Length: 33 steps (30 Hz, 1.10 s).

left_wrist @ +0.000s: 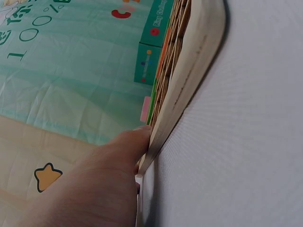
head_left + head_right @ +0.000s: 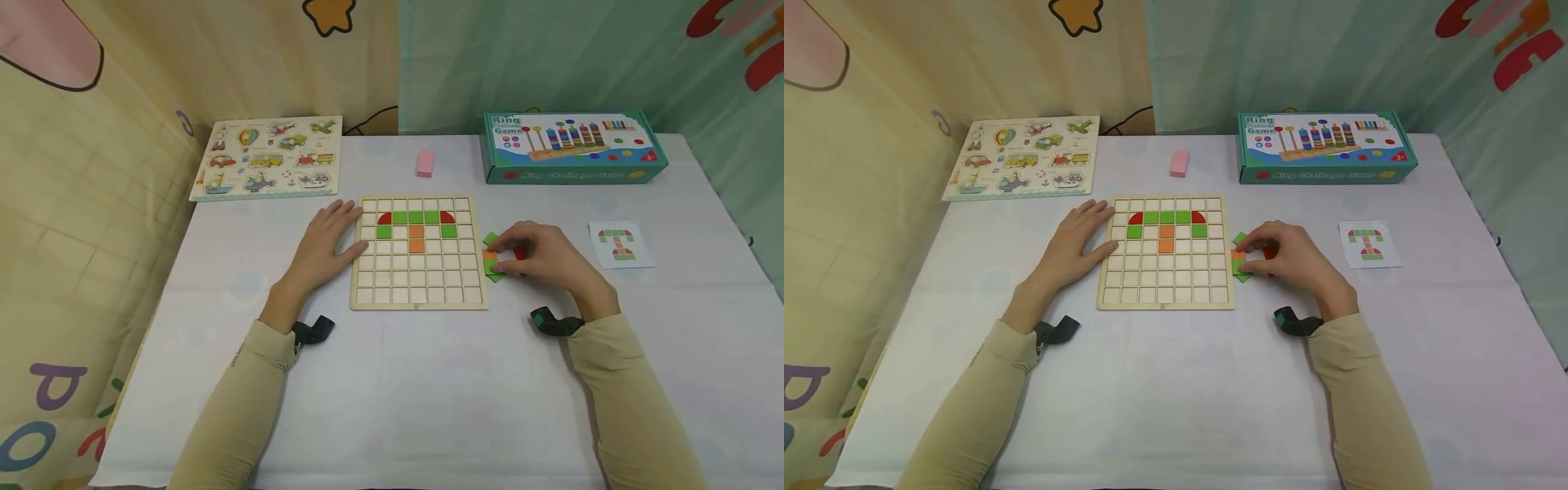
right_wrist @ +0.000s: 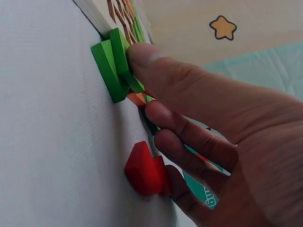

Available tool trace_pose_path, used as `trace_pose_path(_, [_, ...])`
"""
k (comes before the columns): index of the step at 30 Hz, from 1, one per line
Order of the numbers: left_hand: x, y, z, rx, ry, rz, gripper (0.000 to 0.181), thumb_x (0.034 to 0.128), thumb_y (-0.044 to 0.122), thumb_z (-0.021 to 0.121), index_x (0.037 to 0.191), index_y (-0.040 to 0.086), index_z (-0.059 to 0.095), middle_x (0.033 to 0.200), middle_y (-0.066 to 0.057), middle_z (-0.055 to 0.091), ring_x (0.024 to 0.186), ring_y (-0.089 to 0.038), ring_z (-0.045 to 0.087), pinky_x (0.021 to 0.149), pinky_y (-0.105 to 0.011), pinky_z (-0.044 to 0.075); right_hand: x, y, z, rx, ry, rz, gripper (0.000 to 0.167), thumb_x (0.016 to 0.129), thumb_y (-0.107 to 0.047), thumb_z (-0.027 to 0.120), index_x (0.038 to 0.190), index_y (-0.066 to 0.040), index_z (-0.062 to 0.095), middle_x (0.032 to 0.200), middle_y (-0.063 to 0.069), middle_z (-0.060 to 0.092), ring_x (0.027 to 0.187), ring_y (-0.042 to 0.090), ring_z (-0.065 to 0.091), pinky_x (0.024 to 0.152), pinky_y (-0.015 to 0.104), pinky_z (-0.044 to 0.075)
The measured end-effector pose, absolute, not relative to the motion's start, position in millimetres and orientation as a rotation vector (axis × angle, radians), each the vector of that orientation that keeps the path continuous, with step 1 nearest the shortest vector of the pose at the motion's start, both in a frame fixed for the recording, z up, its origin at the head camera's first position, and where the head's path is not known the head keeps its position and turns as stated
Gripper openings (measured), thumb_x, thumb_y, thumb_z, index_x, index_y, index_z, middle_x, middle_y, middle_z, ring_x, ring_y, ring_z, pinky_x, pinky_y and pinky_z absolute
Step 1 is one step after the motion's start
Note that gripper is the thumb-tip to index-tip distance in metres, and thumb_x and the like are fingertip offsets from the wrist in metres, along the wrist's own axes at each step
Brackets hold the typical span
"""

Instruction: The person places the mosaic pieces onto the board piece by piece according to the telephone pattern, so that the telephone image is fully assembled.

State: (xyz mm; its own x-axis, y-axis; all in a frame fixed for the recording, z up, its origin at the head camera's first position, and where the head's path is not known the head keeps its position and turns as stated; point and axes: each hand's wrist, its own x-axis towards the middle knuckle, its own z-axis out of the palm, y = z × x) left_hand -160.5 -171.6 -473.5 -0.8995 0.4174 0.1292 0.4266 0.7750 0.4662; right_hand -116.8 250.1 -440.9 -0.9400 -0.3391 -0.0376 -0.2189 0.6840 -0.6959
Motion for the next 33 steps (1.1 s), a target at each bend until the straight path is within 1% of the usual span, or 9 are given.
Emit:
trace_pose_path(3, [-161, -171, -473, -0.7, -2.942, -0.782, 0.07, 0.1019, 0.043, 0.066, 0.161, 0.012, 0.044, 0.171, -0.009, 0.036, 0.163, -0.028, 0.02, 0.136, -0.046, 0.007, -116, 250, -441, -0.448, 2.725, -1.092, 0.024, 0.085, -0.019, 0.091, 0.107, -0.019, 0.082, 0.104, -0.001, 0.074, 0.088, 0.022, 0.052, 0.069, 0.024, 0.041])
trace_pose_path(6, [-161, -171, -473, -0.702, -2.938, -0.78, 0.07, 0.1019, 0.043, 0.066, 0.161, 0.012, 0.044, 0.171, -0.009, 0.036, 0.163, -0.028, 0.02, 0.136, -0.046, 0.008, -116, 250, -440, -0.445, 2.709, -1.097, 0.022, 0.085, -0.018, 0.09, 0.106, -0.019, 0.083, 0.106, -0.001, 0.075, 0.094, 0.02, 0.056, 0.076, 0.024, 0.044])
trace_pose_path(10, [-161, -172, -474, -0.701, -2.934, -0.776, 0.07, 0.1019, 0.043, 0.066, 0.161, 0.012, 0.044, 0.171, -0.009, 0.036, 0.163, -0.028, 0.021, 0.136, -0.046, 0.008, -115, 250, -439, -0.43, 2.696, -1.09, 0.027, 0.082, -0.021, 0.093, 0.106, -0.019, 0.083, 0.11, -0.001, 0.075, 0.103, 0.018, 0.058, 0.085, 0.025, 0.046])
trace_pose_path(14, [-160, -172, -474, -0.699, -2.933, -0.786, 0.07, 0.1018, 0.043, 0.066, 0.161, 0.012, 0.045, 0.171, -0.009, 0.037, 0.163, -0.029, 0.021, 0.136, -0.046, 0.008, -115, 249, -438, -0.414, 2.7, -1.057, 0.032, 0.08, -0.022, 0.095, 0.109, -0.018, 0.082, 0.11, 0.001, 0.073, 0.101, 0.021, 0.054, 0.08, 0.027, 0.044])
trace_pose_path(18, [-160, -171, -473, -0.697, -2.932, -0.79, 0.069, 0.1017, 0.042, 0.066, 0.161, 0.012, 0.045, 0.171, -0.009, 0.037, 0.163, -0.029, 0.021, 0.136, -0.046, 0.008, -115, 249, -439, -0.438, 2.716, -1.045, 0.03, 0.08, -0.019, 0.094, 0.107, -0.018, 0.08, 0.105, 0.002, 0.072, 0.094, 0.022, 0.053, 0.075, 0.027, 0.042])
trace_pose_path(22, [-160, -171, -474, -0.697, -2.929, -0.799, 0.07, 0.1015, 0.042, 0.066, 0.161, 0.012, 0.045, 0.171, -0.009, 0.037, 0.163, -0.029, 0.021, 0.136, -0.046, 0.008, -113, 248, -438, -0.476, 2.715, -1.077, 0.023, 0.083, -0.017, 0.092, 0.101, -0.017, 0.077, 0.096, 0.002, 0.068, 0.086, 0.022, 0.053, 0.07, 0.025, 0.043])
trace_pose_path(27, [-160, -170, -476, -0.7, -2.933, -0.804, 0.07, 0.1016, 0.043, 0.066, 0.161, 0.012, 0.045, 0.171, -0.009, 0.036, 0.163, -0.028, 0.021, 0.136, -0.046, 0.008, -110, 242, -433, -0.468, 2.695, -1.206, 0.012, 0.091, -0.019, 0.086, 0.097, -0.017, 0.076, 0.087, 0.003, 0.066, 0.078, 0.022, 0.055, 0.058, 0.026, 0.046])
trace_pose_path(29, [-160, -171, -475, -0.698, -2.935, -0.8, 0.07, 0.1016, 0.042, 0.066, 0.161, 0.012, 0.045, 0.171, -0.009, 0.036, 0.163, -0.028, 0.02, 0.136, -0.046, 0.007, -108, 233, -432, -0.458, 2.699, -1.271, 0.01, 0.093, -0.021, 0.084, 0.098, -0.017, 0.076, 0.087, 0.003, 0.066, 0.077, 0.021, 0.056, 0.058, 0.025, 0.046])
trace_pose_path(33, [-160, -171, -473, -0.698, -2.938, -0.79, 0.07, 0.1018, 0.042, 0.066, 0.161, 0.011, 0.044, 0.171, -0.009, 0.036, 0.163, -0.029, 0.02, 0.136, -0.046, 0.007, -103, 205, -432, -0.455, 2.706, -1.385, 0.013, 0.094, -0.021, 0.082, 0.103, -0.014, 0.076, 0.089, 0.002, 0.071, 0.08, 0.018, 0.061, 0.066, 0.022, 0.05])
